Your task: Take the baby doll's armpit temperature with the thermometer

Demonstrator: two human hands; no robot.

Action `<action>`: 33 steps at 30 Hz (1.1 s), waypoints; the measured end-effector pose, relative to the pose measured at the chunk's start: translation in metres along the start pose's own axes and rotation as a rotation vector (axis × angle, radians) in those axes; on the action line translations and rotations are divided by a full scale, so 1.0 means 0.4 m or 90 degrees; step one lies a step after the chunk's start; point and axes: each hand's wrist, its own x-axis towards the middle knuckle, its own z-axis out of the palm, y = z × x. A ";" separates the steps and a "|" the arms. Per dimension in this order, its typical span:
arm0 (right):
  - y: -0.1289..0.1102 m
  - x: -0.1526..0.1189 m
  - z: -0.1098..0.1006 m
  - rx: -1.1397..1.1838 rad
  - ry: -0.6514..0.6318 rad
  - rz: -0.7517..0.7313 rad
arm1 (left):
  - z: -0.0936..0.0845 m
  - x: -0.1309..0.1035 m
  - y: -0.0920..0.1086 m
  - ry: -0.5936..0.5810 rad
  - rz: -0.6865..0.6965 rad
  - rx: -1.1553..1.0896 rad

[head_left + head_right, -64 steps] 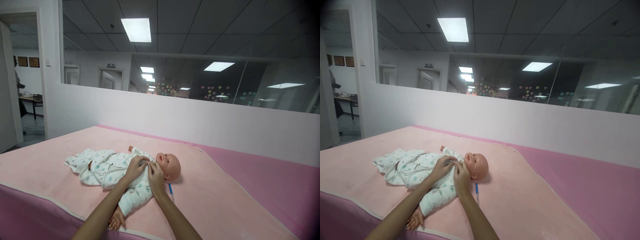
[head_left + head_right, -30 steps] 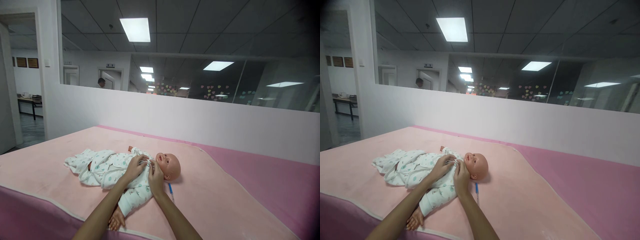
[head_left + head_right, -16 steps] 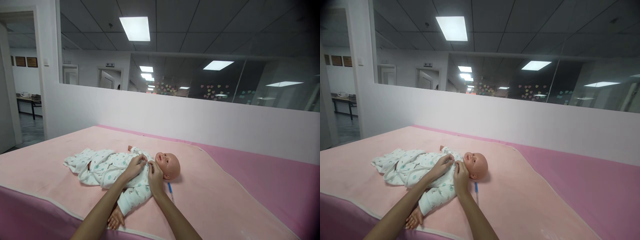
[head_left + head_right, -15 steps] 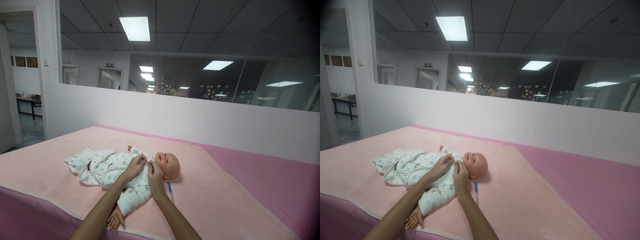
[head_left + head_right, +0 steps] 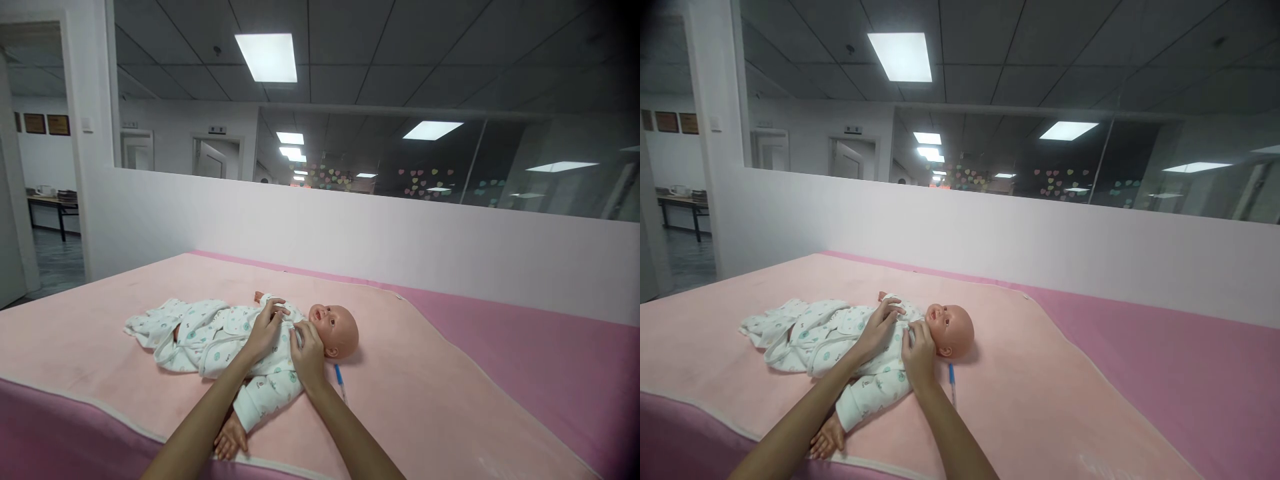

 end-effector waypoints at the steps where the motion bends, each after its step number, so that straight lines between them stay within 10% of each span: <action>1: 0.000 0.000 0.000 -0.010 0.001 -0.004 | 0.000 0.000 -0.001 0.003 -0.001 0.012; 8: 0.002 0.003 0.006 -0.074 -0.011 0.019 | -0.002 0.001 0.010 0.025 0.003 0.026; 17: 0.000 0.009 -0.001 -0.085 -0.023 0.049 | -0.120 -0.058 0.027 0.037 0.089 0.302; 23: -0.029 0.043 0.006 -0.152 -0.032 -0.057 | -0.101 -0.076 0.032 -0.038 0.194 0.473; 33: -0.066 0.031 0.057 -0.199 -0.118 -0.087 | -0.096 -0.075 0.028 0.036 0.123 0.541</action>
